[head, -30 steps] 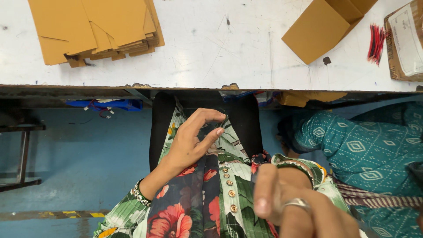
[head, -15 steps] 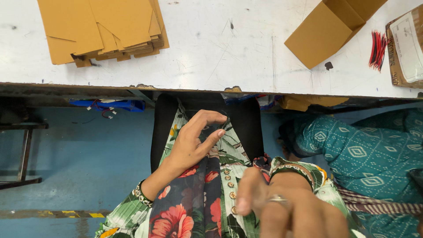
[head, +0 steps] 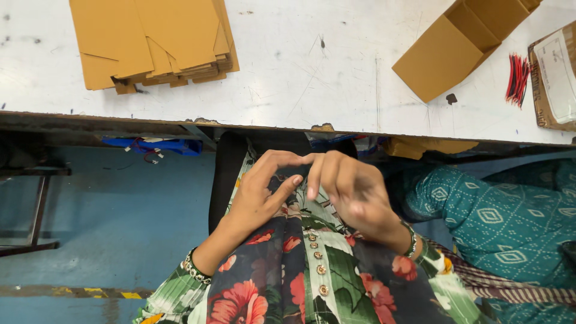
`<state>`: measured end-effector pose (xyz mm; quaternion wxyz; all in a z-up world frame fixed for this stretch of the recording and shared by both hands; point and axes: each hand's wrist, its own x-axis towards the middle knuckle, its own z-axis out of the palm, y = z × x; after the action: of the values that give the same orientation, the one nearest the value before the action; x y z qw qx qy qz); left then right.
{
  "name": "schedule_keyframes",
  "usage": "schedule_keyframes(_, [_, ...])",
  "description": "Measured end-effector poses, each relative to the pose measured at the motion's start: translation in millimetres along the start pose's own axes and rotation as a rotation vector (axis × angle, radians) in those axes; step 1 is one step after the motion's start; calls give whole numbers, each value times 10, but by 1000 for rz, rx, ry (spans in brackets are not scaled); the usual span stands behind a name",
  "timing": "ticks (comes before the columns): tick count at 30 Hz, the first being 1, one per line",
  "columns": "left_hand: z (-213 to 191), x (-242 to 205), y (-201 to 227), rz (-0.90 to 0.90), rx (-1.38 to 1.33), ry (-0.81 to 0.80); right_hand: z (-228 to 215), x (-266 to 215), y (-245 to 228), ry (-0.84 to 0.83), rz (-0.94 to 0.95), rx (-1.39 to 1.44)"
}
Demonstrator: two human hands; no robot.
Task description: The person folds flat cardboard pieces into small boxes and places them on a table. They occasionally pick up a small white device with wires and place it inside a box before closing the flaps. The person repeats this process multiple times.
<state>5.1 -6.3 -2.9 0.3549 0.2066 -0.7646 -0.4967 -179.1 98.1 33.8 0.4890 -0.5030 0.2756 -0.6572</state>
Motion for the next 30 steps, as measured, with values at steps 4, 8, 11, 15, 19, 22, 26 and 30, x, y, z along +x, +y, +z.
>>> schedule_keyframes(4, [-1,16,-5,15,8,-3,-197,-99,309,112,60,57])
schedule_keyframes(8, [45,50,23,24,-2,-34,-224,-156,405,166,54,172])
schedule_keyframes(11, [54,75,38,33,-15,-52,-270,-208,474,175,35,162])
schedule_keyframes(15, [41,81,36,-2,1,-36,-322,-263,537,141,-3,51])
schedule_keyframes(19, [23,82,14,24,13,-22,-311,-231,545,160,15,31])
schedule_keyframes(22, [20,71,-4,15,14,-28,-282,-207,545,179,12,45])
schedule_keyframes(26, [28,89,1,-6,-11,-27,-281,-207,547,164,9,41])
schedule_keyframes(30, [45,115,82,12,-42,-36,-292,-222,554,162,1,-12])
